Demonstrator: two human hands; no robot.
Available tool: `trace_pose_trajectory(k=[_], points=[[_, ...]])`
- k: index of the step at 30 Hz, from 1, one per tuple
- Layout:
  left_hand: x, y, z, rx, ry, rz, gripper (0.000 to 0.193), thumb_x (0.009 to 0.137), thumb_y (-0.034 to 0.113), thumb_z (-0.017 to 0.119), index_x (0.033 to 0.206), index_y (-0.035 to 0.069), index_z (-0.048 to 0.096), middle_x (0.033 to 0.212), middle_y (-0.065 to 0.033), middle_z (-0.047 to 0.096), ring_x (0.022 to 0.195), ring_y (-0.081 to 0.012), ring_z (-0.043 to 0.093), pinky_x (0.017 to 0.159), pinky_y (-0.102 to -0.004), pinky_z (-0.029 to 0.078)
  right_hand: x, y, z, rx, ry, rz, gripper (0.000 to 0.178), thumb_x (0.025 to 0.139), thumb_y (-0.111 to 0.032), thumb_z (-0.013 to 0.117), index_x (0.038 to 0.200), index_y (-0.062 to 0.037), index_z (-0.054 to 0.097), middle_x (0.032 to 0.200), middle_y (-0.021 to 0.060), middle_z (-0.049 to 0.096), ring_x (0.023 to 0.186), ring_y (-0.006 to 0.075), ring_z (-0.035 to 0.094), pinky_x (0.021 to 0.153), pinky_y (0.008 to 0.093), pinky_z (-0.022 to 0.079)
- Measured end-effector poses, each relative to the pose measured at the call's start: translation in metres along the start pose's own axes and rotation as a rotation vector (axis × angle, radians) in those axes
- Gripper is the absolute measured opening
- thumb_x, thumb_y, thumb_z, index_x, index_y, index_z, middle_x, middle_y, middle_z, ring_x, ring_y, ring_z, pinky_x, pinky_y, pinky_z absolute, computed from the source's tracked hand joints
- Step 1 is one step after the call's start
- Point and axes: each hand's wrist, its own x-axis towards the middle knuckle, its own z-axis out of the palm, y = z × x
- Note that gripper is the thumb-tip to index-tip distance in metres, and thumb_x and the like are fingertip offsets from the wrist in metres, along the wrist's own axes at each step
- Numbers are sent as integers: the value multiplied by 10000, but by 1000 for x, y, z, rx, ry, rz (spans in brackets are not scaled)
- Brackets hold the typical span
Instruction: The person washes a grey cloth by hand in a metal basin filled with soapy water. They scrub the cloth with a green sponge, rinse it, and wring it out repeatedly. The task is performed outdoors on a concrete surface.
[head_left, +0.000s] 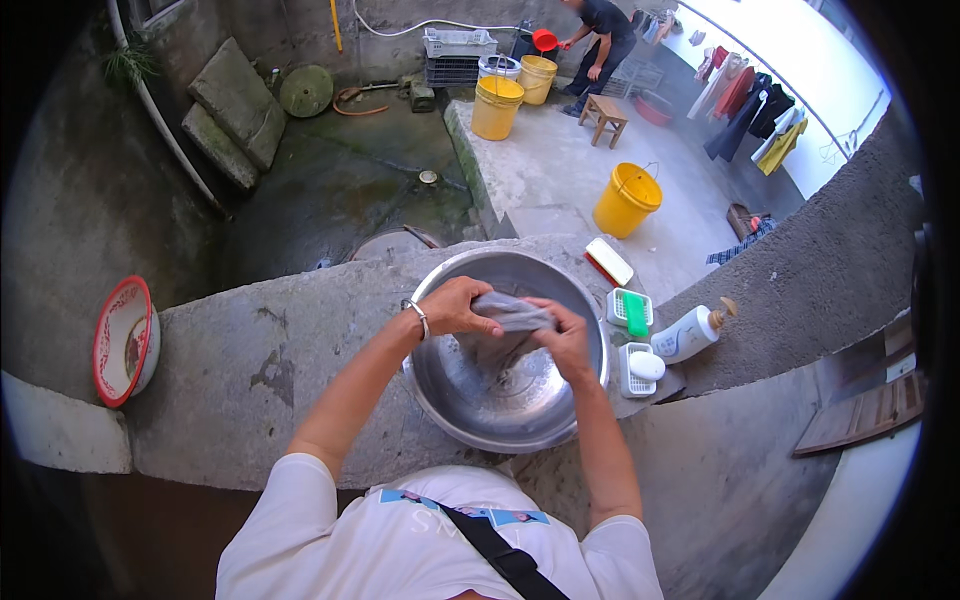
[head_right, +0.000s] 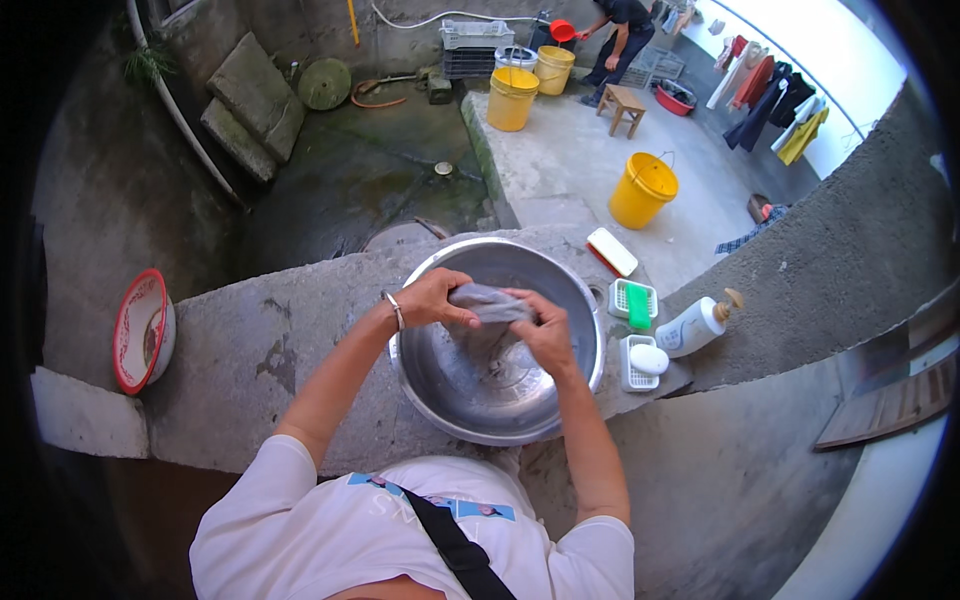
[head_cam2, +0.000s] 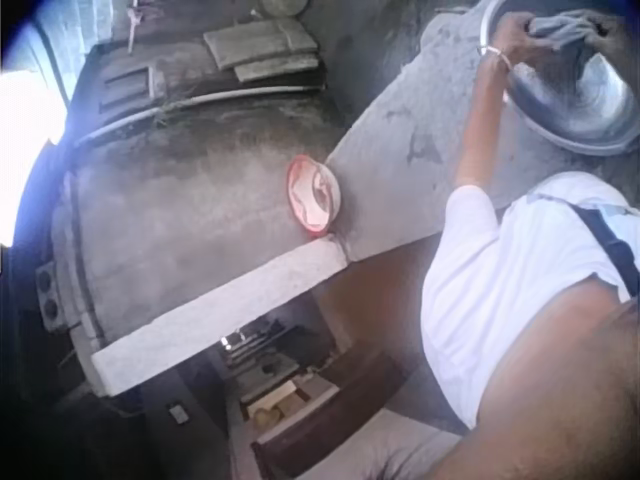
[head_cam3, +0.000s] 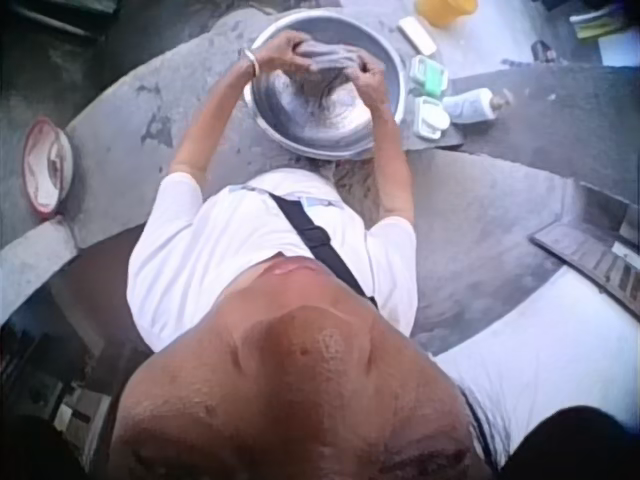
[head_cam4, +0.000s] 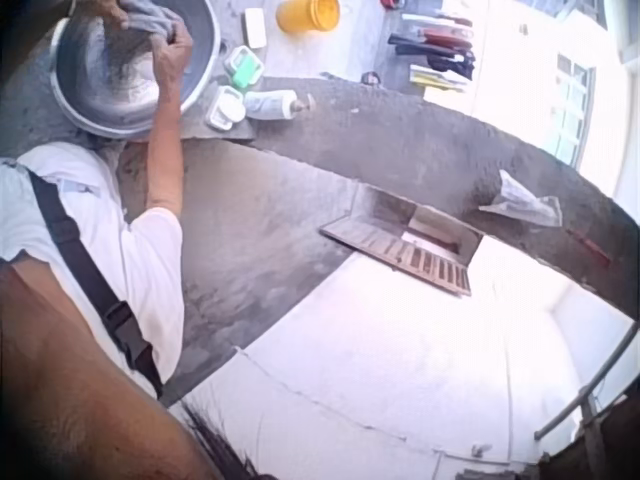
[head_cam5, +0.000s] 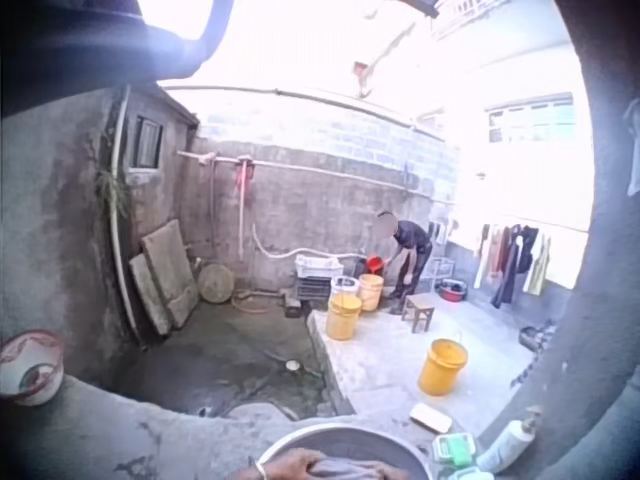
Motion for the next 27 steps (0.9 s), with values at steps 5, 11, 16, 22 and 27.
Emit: trace_pose_trajectory(k=[5, 11, 16, 22, 27], points=[[4, -28, 39, -495, 113, 92, 267, 803, 283, 651, 801, 66, 496, 688, 46, 452, 618, -61, 400, 546, -226, 352, 12, 30, -13, 496, 195, -16, 467, 731, 78, 462, 1181, -22, 390, 1067, 218, 565, 939, 214, 566, 866, 268, 424], [26, -80, 103, -1386, 174, -311, 421, 852, 510, 474, 760, 104, 532, 651, 30, 481, 573, -82, 459, 519, -251, 396, -15, 35, 70, -451, 263, -289, 41, 768, -58, 548, 745, -31, 569, 683, 103, 587, 593, 214, 567, 549, 313, 445], [44, -85, 145, -1417, 373, -489, 367, 853, 427, 524, 667, 111, 521, 593, 15, 460, 512, -122, 454, 498, -293, 403, 26, 87, 36, -855, 309, -283, 222, 830, -170, 530, 658, -31, 513, 612, 155, 539, 542, 319, 534, 505, 395, 423], [35, -76, 117, -1824, -169, 54, 270, 853, 334, 530, 824, 72, 585, 769, -47, 602, 666, -147, 577, 572, -292, 451, 1, 63, 80, -634, 305, -654, 237, 861, -116, 494, 649, -13, 518, 568, 166, 491, 505, 344, 489, 452, 404, 374], [20, -48, 130, -1466, 373, -505, 221, 869, 273, 504, 831, 70, 582, 772, -28, 605, 691, -133, 575, 575, -284, 451, 11, 84, 45, -774, 368, -273, 224, 853, -158, 490, 687, -32, 570, 625, 182, 553, 569, 351, 543, 503, 418, 424]])
